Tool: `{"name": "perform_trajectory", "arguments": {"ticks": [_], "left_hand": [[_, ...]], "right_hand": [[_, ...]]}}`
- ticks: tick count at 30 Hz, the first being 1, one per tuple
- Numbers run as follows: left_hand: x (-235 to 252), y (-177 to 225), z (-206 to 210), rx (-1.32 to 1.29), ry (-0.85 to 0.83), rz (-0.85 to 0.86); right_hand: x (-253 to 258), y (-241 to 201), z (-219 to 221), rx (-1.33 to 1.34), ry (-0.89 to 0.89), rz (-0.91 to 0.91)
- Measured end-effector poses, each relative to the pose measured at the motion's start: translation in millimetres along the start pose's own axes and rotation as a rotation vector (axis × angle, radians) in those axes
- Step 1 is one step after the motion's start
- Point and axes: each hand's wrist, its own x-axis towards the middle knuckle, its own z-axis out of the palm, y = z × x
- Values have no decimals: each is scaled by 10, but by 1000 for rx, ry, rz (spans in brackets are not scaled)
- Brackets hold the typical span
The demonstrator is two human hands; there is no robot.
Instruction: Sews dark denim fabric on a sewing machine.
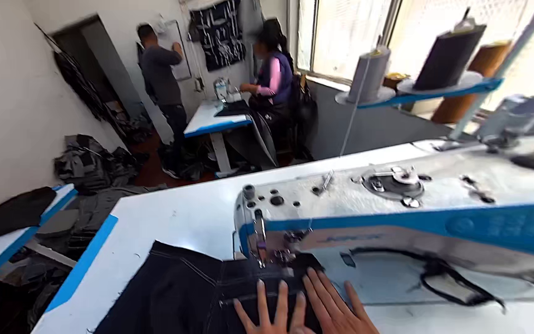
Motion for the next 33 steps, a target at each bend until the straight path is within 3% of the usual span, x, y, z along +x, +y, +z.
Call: {"name": "perform_trajectory", "arguments": {"ticks": [4, 33], "left_hand": [[11, -11, -23, 37, -44, 37], [-21, 3, -53, 6, -96, 26]], "right_hand": [[-20, 15, 144, -122, 124, 10], [-51, -7, 7, -78, 16, -9]]}}
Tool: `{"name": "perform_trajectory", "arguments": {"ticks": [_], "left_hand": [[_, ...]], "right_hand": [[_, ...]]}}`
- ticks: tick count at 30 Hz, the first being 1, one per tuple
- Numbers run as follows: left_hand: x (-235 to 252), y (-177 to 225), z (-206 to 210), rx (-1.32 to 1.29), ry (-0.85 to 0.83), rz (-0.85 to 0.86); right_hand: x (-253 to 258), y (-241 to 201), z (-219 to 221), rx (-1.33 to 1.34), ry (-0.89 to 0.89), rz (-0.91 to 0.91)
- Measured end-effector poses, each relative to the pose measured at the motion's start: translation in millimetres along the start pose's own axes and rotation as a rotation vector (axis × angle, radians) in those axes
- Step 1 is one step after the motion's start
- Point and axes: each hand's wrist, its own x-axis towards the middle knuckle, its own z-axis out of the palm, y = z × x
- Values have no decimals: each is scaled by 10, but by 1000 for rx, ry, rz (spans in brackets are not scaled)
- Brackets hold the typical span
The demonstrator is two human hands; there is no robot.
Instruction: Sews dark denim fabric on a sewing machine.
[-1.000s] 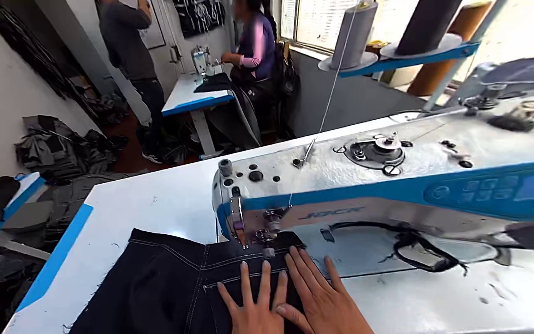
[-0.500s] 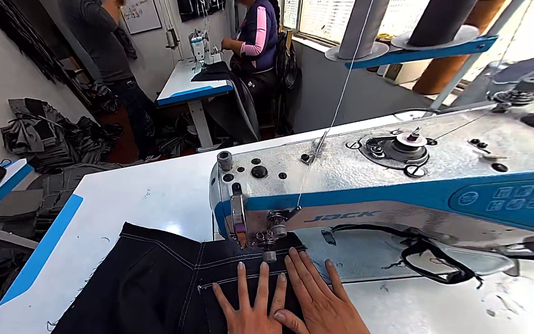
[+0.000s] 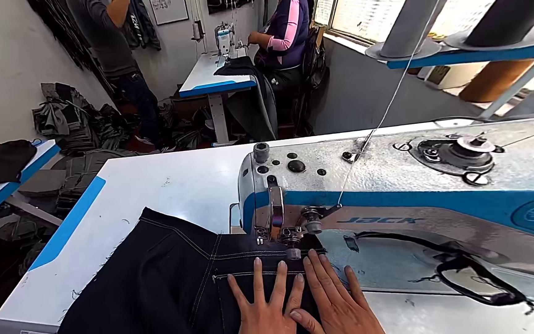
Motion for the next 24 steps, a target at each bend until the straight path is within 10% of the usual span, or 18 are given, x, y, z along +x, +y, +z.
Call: {"name": "perform_trajectory", "arguments": {"ticks": [24], "left_hand": [[3, -20, 23, -23, -15, -4]], "right_hand": [[9, 4, -18, 7, -19, -12]]}}
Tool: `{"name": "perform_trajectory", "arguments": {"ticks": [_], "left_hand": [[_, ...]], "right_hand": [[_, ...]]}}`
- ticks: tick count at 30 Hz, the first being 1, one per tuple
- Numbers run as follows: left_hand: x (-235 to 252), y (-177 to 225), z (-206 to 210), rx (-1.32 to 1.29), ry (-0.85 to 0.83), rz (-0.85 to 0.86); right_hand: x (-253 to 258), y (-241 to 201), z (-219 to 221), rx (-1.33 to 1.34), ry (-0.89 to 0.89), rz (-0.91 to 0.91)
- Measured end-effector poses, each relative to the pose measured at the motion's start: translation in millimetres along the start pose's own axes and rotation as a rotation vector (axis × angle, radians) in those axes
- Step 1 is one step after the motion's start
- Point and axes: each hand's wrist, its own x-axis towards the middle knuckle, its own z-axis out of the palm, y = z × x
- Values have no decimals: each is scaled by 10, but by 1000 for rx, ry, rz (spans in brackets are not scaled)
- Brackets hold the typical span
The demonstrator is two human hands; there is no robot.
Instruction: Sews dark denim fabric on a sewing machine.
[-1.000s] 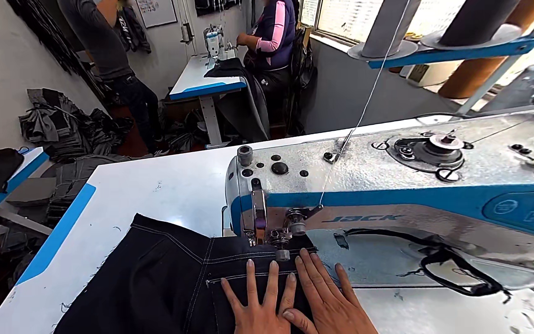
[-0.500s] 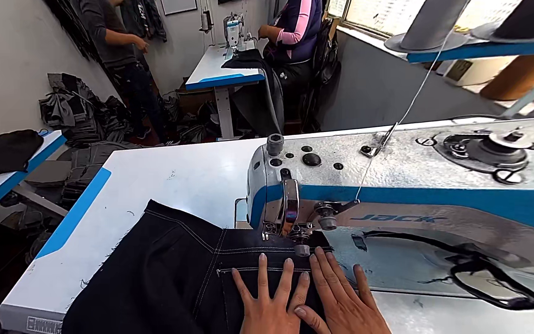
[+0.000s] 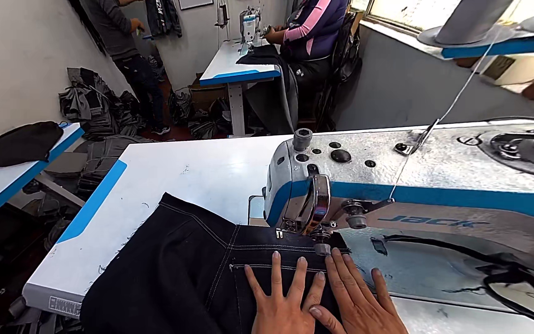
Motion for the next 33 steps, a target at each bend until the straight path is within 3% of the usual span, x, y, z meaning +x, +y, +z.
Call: {"name": "perform_trajectory", "arguments": {"ticks": [33], "left_hand": [[-1, 24, 31, 47, 77, 3]], "right_hand": [[-1, -1, 92, -47, 102, 16]]}}
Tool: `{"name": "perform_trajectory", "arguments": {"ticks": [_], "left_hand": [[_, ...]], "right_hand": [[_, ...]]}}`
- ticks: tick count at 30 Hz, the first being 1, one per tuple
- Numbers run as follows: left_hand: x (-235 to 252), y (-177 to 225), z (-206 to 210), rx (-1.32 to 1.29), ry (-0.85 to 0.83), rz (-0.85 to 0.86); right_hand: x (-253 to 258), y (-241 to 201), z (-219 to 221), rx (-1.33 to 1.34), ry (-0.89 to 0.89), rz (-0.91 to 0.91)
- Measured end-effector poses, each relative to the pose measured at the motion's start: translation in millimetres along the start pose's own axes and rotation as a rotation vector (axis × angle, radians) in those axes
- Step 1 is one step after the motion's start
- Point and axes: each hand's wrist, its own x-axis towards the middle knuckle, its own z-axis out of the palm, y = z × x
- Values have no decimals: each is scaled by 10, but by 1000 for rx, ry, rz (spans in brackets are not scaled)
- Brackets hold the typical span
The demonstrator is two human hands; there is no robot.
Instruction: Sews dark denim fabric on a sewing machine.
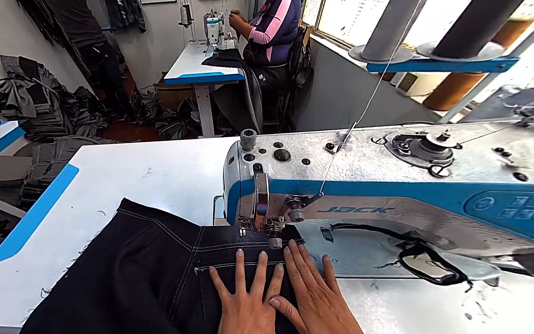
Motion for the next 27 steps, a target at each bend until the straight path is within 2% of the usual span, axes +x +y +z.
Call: {"name": "perform_trajectory", "arguments": {"ticks": [17, 27], "left_hand": [[51, 35, -94, -72, -127, -20], [46, 24, -49, -31, -77, -6]], "right_hand": [[4, 46, -43, 60, -49, -25], [6, 50, -20, -1, -4, -35]]}}
